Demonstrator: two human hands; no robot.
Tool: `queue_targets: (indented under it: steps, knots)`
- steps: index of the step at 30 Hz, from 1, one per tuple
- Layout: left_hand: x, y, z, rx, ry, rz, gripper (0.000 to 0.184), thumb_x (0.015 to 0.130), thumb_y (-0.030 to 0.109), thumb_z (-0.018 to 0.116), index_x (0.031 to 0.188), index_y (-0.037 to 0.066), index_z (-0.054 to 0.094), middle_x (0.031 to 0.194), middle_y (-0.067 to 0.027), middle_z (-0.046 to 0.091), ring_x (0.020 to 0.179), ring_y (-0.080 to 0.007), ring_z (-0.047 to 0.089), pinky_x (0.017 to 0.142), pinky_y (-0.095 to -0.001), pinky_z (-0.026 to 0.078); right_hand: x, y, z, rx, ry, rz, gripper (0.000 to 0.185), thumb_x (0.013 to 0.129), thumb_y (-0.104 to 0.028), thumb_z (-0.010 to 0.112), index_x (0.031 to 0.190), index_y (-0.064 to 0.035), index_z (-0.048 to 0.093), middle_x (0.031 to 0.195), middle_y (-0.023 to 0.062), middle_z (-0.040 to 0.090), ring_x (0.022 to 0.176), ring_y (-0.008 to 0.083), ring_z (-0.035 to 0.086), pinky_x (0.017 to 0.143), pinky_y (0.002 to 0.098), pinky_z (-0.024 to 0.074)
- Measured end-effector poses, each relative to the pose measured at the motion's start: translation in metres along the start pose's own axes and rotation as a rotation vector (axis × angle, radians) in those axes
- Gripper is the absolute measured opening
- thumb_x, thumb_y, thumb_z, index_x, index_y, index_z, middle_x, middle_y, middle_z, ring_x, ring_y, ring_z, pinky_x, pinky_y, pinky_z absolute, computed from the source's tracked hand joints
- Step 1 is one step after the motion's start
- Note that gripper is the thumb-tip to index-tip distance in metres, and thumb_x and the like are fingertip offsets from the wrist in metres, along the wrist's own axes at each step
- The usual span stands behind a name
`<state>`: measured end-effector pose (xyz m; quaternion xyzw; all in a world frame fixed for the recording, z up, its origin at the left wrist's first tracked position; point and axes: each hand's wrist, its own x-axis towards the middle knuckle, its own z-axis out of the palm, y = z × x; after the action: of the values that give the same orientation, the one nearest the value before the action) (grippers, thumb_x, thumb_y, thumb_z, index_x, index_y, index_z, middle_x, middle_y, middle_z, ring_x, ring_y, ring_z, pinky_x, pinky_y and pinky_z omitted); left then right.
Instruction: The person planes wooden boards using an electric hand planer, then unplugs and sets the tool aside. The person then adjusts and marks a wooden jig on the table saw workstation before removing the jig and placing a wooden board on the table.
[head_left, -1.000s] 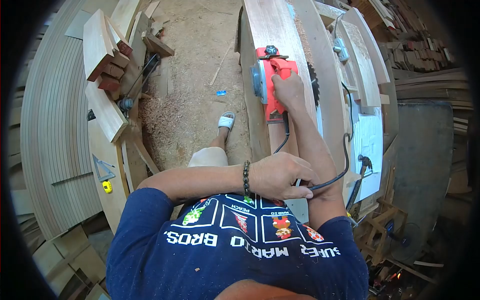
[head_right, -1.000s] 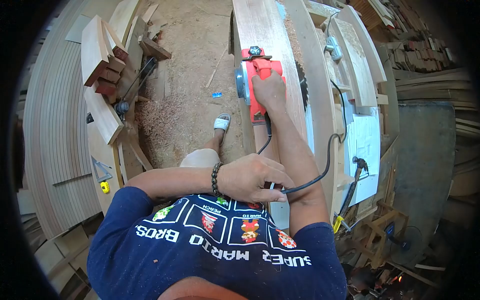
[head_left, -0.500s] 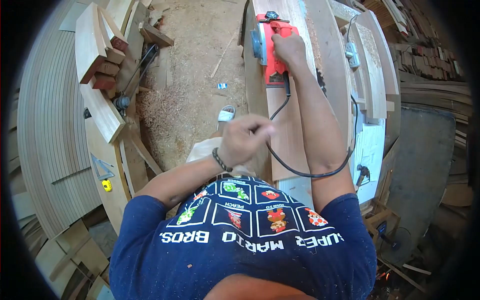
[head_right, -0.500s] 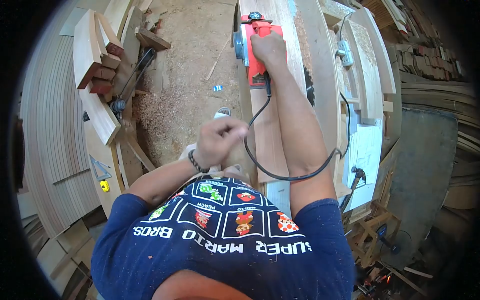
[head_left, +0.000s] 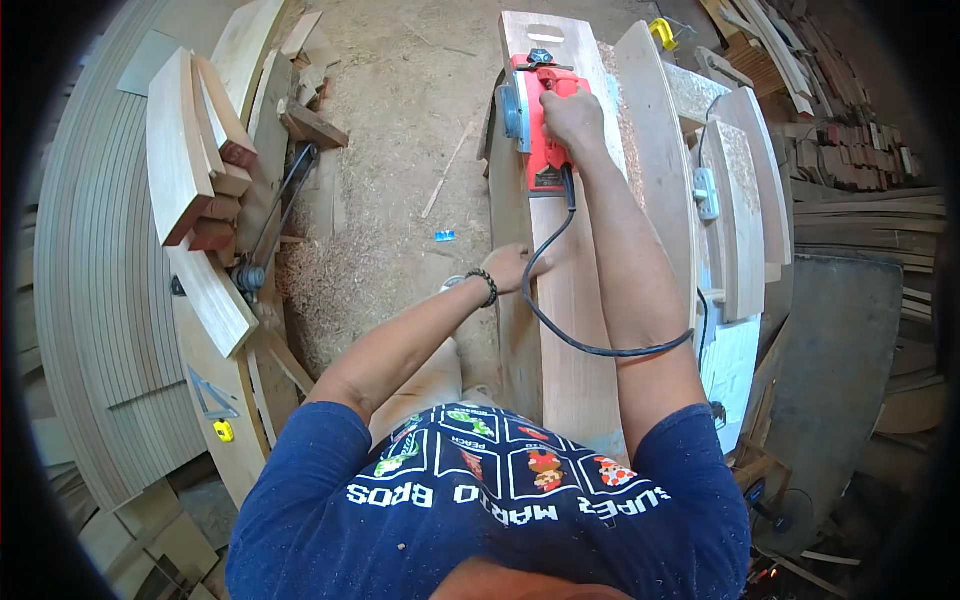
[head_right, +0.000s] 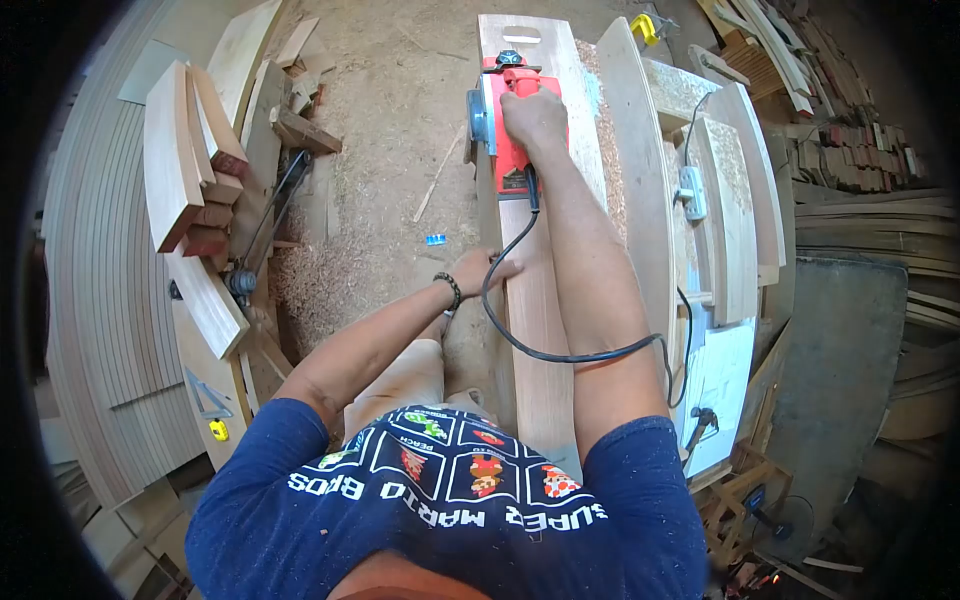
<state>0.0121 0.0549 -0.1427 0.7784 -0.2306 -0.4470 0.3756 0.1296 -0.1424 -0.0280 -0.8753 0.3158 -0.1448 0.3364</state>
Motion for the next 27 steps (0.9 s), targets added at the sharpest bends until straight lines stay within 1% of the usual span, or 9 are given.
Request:
queue_targets:
  steps: [2, 6, 9, 11, 12, 15, 20, 22, 27]
  knots:
    - [0.006, -0.002, 0.002, -0.007, -0.032, 0.062, 0.072, 0.075, 0.067, 0.062, 0.079, -0.004, 0.064, 0.077, -0.0230, 0.065, 0.079, -0.0356, 0.066, 0.075, -0.0443, 0.050, 0.018, -0.004, 0.006, -0.016, 0.025, -0.012, 0.025, 0.081, -0.025, 0.056, 0.080, -0.0002, 0.063, 0.062, 0.0119, 0.064, 0.055, 0.0216, 0.064, 0.059, 0.0361, 0.0518]
    - [-0.017, 0.027, -0.017, -0.035, -0.062, 0.007, 0.064, 0.076, 0.061, 0.066, 0.087, -0.002, 0.066, 0.083, -0.0223, 0.068, 0.080, -0.0352, 0.067, 0.074, -0.0437, 0.052, 0.058, -0.017, 0.016, -0.035, 0.016, -0.001, 0.027, 0.082, -0.026, 0.056, 0.078, -0.0006, 0.065, 0.063, 0.0123, 0.065, 0.056, 0.0219, 0.065, 0.060, 0.0362, 0.0518]
    - [0.002, 0.009, -0.004, -0.002, -0.112, 0.034, 0.066, 0.077, 0.061, 0.067, 0.091, -0.004, 0.067, 0.086, -0.0249, 0.068, 0.085, -0.0372, 0.068, 0.076, -0.0443, 0.052, 0.084, -0.030, 0.019, -0.024, 0.031, -0.004, 0.028, 0.081, -0.027, 0.056, 0.079, -0.0006, 0.065, 0.064, 0.0125, 0.066, 0.057, 0.0221, 0.065, 0.061, 0.0365, 0.0518]
    - [0.006, -0.007, 0.010, -0.018, 0.006, 0.065, 0.064, 0.080, 0.062, 0.065, 0.069, -0.001, 0.063, 0.062, -0.0160, 0.060, 0.060, -0.0247, 0.061, 0.061, -0.0384, 0.048, 0.103, -0.039, 0.023, -0.016, 0.039, -0.014, 0.028, 0.081, -0.027, 0.056, 0.080, -0.0005, 0.066, 0.064, 0.0125, 0.066, 0.057, 0.0223, 0.065, 0.061, 0.0367, 0.0518]
    - [0.002, 0.002, 0.002, 0.060, -0.039, -0.013, 0.061, 0.080, 0.059, 0.067, 0.071, -0.001, 0.064, 0.063, -0.0163, 0.061, 0.060, -0.0251, 0.061, 0.061, -0.0391, 0.049, 0.113, -0.041, 0.024, -0.016, 0.030, -0.021, 0.029, 0.081, -0.027, 0.056, 0.080, -0.0006, 0.066, 0.064, 0.0126, 0.066, 0.058, 0.0229, 0.065, 0.062, 0.0368, 0.0518]
    - [0.011, -0.015, 0.015, -0.007, -0.043, 0.005, 0.060, 0.078, 0.057, 0.070, 0.073, -0.002, 0.063, 0.063, -0.0143, 0.061, 0.060, -0.0237, 0.062, 0.060, -0.0392, 0.049, 0.142, -0.049, 0.032, -0.025, 0.036, -0.050, 0.029, 0.081, -0.028, 0.056, 0.081, -0.0005, 0.066, 0.065, 0.0129, 0.067, 0.059, 0.0240, 0.066, 0.063, 0.0370, 0.0521]
    - [0.002, 0.000, 0.004, -0.074, -0.062, -0.009, 0.059, 0.075, 0.055, 0.075, 0.075, -0.002, 0.061, 0.067, -0.0135, 0.062, 0.063, -0.0216, 0.062, 0.060, -0.0382, 0.050, 0.184, -0.061, 0.042, -0.088, 0.105, -0.086, 0.030, 0.081, -0.029, 0.057, 0.080, -0.0002, 0.066, 0.065, 0.0137, 0.067, 0.061, 0.0254, 0.067, 0.066, 0.0378, 0.0532]
    - [0.003, -0.005, 0.006, -0.087, -0.150, -0.089, 0.081, 0.074, 0.064, 0.069, 0.101, -0.012, 0.060, 0.094, -0.0319, 0.065, 0.093, -0.0421, 0.066, 0.082, -0.0461, 0.052, 0.199, -0.062, 0.047, -0.030, 0.106, -0.081, 0.031, 0.080, -0.030, 0.057, 0.079, 0.0004, 0.065, 0.065, 0.0143, 0.067, 0.061, 0.0254, 0.068, 0.069, 0.0384, 0.0538]
    - [0.003, -0.016, 0.018, -0.130, -0.143, -0.066, 0.083, 0.074, 0.064, 0.070, 0.107, -0.011, 0.056, 0.093, -0.0294, 0.066, 0.091, -0.0411, 0.067, 0.081, -0.0452, 0.052, 0.230, -0.065, 0.056, -0.011, 0.134, -0.081, 0.032, 0.080, -0.029, 0.057, 0.076, 0.0013, 0.064, 0.062, 0.0135, 0.066, 0.060, 0.0253, 0.067, 0.067, 0.0375, 0.0538]
